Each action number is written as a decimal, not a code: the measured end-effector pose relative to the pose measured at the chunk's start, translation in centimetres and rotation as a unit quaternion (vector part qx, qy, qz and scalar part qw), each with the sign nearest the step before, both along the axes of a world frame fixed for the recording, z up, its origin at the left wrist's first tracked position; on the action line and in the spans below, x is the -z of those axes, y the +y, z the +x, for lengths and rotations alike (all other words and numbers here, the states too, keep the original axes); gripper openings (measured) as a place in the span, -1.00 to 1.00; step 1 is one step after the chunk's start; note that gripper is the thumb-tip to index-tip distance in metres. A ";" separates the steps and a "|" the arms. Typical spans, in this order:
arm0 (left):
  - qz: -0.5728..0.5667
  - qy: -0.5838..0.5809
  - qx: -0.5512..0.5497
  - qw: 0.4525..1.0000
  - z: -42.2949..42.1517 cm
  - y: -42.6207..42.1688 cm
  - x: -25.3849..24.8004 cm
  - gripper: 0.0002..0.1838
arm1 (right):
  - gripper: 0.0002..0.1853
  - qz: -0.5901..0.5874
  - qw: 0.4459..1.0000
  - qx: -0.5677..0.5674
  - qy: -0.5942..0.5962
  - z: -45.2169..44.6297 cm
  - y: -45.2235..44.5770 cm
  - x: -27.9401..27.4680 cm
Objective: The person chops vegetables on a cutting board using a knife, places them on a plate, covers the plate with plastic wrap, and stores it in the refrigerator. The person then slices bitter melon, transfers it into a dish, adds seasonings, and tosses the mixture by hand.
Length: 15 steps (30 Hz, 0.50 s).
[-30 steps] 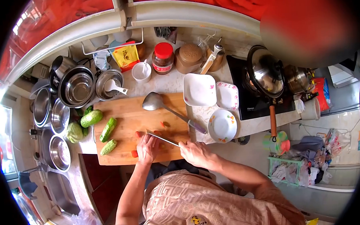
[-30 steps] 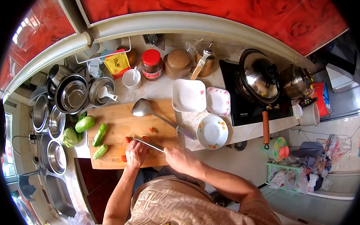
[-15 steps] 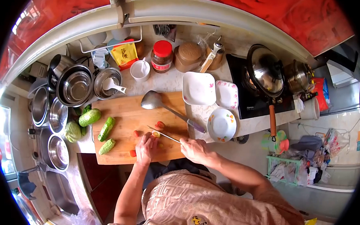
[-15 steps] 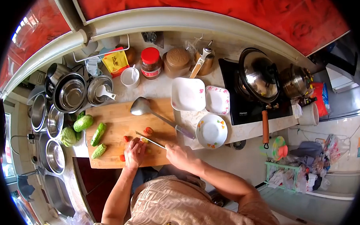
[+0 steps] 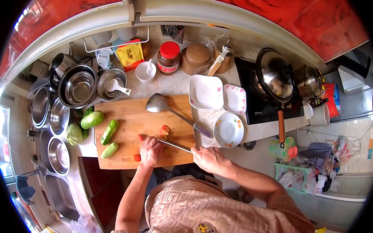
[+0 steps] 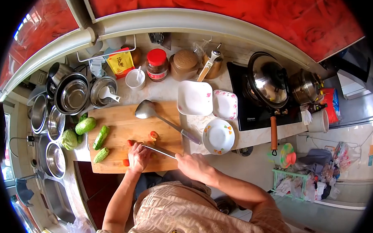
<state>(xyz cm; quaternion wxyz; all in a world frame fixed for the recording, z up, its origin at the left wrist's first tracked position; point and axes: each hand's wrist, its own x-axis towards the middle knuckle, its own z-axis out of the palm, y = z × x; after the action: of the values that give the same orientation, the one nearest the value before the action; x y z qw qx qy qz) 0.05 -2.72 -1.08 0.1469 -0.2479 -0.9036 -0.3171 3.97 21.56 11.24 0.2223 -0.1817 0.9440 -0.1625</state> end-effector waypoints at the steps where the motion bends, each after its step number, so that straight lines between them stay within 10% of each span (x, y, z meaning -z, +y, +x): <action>1: 0.007 0.001 0.003 1.000 0.0 -0.1 0.1 -0.89 | -0.84 0.000 1.000 0.000 0.000 0.0 -0.1 0.3; 15: 0.041 -0.003 -0.016 0.999 0.1 0.1 0.9 -0.84 | -0.79 0.001 1.000 0.013 -0.028 0.2 -0.3 1.6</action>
<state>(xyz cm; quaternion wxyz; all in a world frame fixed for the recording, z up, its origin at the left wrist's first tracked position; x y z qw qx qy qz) 0.17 -2.65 -1.98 0.1593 -0.2260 -0.8942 -0.3520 4.14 21.22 9.61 0.2469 -0.1648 0.9399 -0.1689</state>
